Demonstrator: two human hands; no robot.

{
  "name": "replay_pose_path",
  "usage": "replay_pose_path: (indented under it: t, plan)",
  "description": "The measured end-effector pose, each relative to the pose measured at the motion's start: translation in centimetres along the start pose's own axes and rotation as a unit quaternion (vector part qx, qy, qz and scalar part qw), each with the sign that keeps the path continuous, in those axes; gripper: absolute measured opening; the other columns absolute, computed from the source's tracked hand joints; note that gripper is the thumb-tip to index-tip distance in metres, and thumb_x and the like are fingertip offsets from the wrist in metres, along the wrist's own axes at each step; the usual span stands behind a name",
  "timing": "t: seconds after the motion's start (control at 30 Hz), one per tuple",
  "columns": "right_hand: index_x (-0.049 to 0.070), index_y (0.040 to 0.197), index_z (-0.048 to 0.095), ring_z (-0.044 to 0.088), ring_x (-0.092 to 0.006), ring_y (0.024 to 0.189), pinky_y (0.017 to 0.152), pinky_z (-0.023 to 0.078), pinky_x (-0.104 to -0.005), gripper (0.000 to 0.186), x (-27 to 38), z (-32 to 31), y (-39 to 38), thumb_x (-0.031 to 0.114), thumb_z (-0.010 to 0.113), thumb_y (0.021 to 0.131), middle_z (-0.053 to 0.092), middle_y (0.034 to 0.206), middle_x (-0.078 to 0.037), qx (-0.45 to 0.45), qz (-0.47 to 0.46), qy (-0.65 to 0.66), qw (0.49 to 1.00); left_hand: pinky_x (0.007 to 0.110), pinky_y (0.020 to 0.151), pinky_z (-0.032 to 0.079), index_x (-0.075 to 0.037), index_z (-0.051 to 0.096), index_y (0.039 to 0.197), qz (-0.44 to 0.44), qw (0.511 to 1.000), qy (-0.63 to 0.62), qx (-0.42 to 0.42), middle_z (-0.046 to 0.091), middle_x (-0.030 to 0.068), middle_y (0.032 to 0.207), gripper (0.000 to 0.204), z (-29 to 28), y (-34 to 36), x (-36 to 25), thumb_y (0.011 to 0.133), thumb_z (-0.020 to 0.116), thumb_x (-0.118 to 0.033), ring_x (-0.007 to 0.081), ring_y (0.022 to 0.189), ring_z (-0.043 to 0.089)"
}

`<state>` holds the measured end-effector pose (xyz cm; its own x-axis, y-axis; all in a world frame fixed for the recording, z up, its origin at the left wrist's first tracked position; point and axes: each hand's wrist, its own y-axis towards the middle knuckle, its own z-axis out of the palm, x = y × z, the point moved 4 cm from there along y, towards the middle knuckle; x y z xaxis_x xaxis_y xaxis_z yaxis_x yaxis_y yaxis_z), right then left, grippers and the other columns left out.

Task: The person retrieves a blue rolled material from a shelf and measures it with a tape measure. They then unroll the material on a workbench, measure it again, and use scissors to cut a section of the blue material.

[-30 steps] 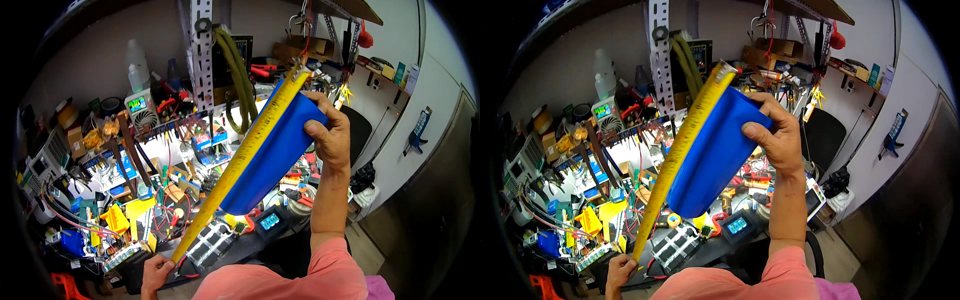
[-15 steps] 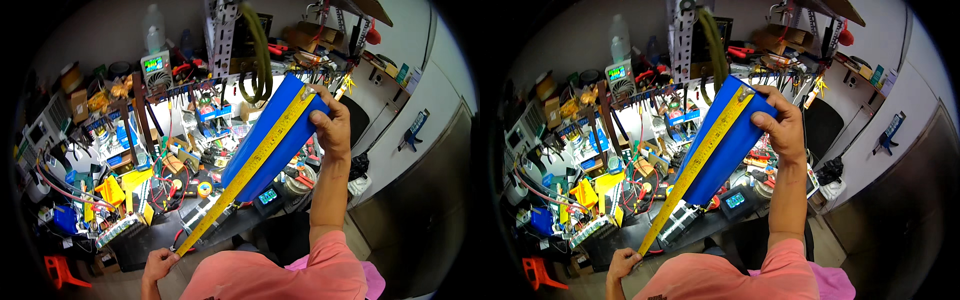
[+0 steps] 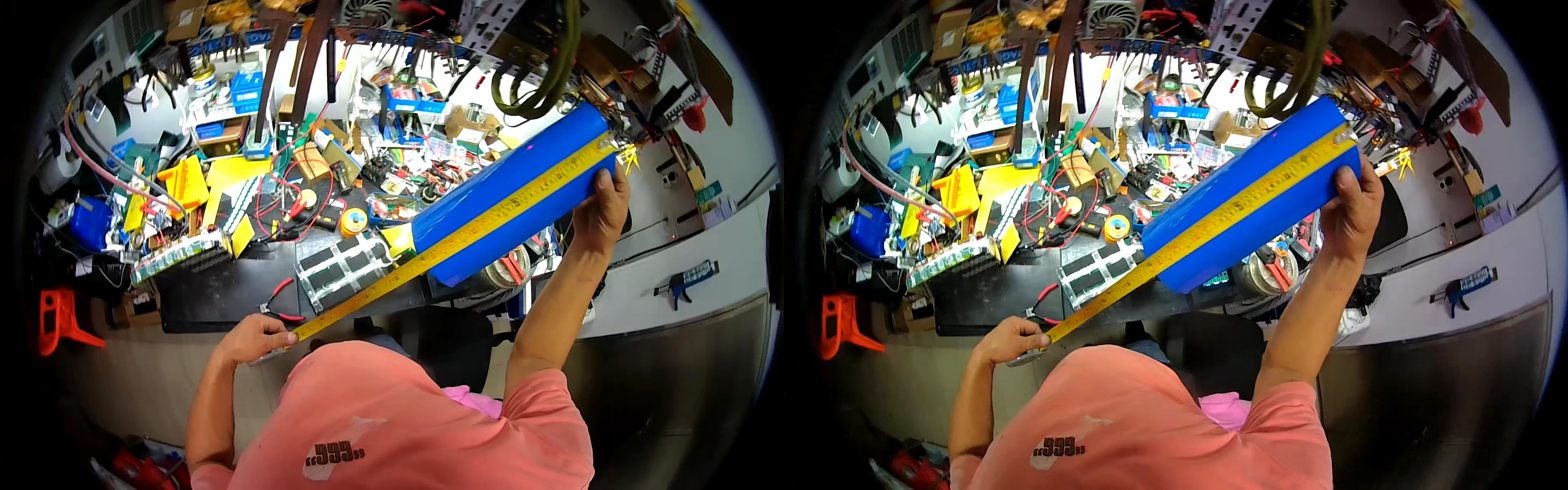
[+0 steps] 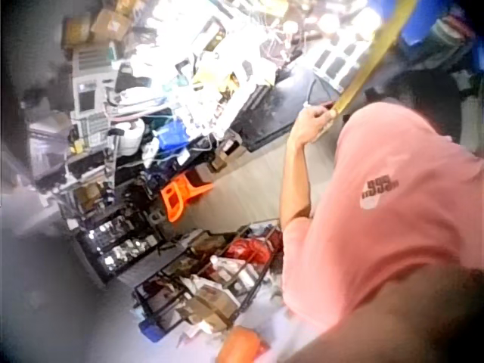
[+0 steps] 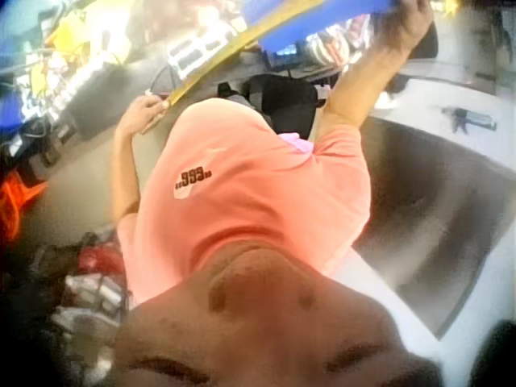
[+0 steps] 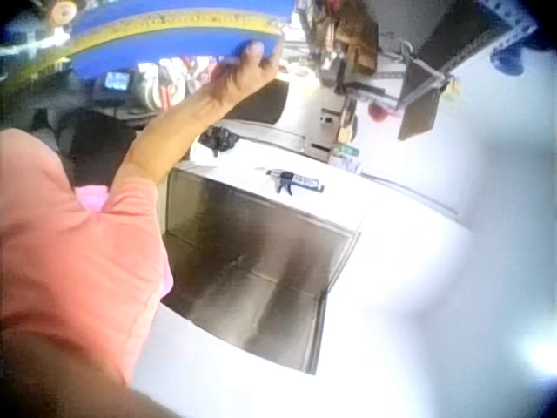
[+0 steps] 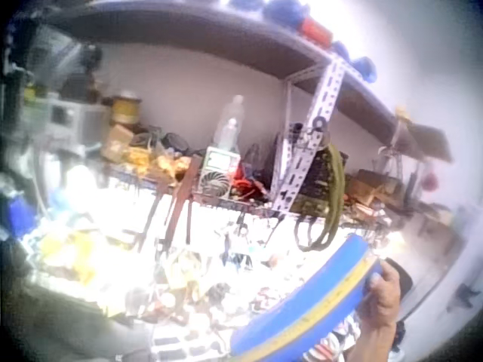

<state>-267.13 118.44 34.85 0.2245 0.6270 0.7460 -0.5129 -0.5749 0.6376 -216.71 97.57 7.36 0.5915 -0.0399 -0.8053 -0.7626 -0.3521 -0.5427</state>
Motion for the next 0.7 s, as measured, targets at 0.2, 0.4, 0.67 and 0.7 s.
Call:
replay_pose_path:
  t: [0.2, 0.4, 0.67, 0.7]
  plan:
    - [-0.008, 0.133, 0.065, 0.075, -0.0199, 0.105, 0.096, 0.06, -0.0331, 0.044, -0.9, -1.0, -0.7, 0.014, 0.079, 0.097, 0.076, 0.121, -0.013, -0.006, 0.016, -0.001, 1.0, 0.031, 0.062, 0.043, -0.007, 0.079, 0.087, -0.002, 0.997, 0.034, 0.064, 0.056, -0.0009, 0.066, 0.05, -0.4, 0.9, 0.2, 0.1, 0.071, -0.054, 0.0089, 0.067, 0.051]
    - [-0.007, 0.136, 0.063, 0.074, -0.0193, 0.108, 0.101, 0.056, -0.0325, 0.045, -1.7, -1.4, -0.9, 0.016, 0.076, 0.1, 0.076, 0.122, -0.013, -0.018, 0.027, -0.01, 0.999, 0.035, 0.071, 0.048, -0.009, 0.082, 0.089, -0.009, 0.995, 0.061, 0.072, 0.063, 0.0026, 0.07, 0.052, -0.8, 1.3, -0.7, 0.101, 0.068, -0.057, 0.0128, 0.073, 0.058]
    - [-0.007, 0.137, 0.061, 0.073, -0.0203, 0.11, 0.101, 0.057, -0.0344, 0.049, -1.9, -1.9, -1.4, 0.019, 0.077, 0.1, 0.075, 0.124, -0.014, -0.016, 0.035, -0.017, 0.999, 0.034, 0.062, 0.042, -0.006, 0.079, 0.089, 0.001, 0.994, 0.061, 0.09, 0.055, -0.0023, 0.067, 0.042, -0.5, 2.5, -0.4, 0.103, 0.069, -0.045, 0.01, 0.067, 0.049]
    - [-0.007, 0.137, 0.061, 0.073, -0.0202, 0.11, 0.101, 0.057, -0.0344, 0.049, -1.9, -1.9, -1.5, 0.02, 0.077, 0.1, 0.075, 0.124, -0.014, -0.014, 0.035, -0.018, 0.999, 0.034, 0.062, 0.042, -0.006, 0.079, 0.088, -0.004, 0.994, 0.058, 0.092, 0.055, -0.0022, 0.067, 0.042, -0.5, 2.5, -0.5, 0.103, 0.069, -0.045, 0.01, 0.067, 0.049]
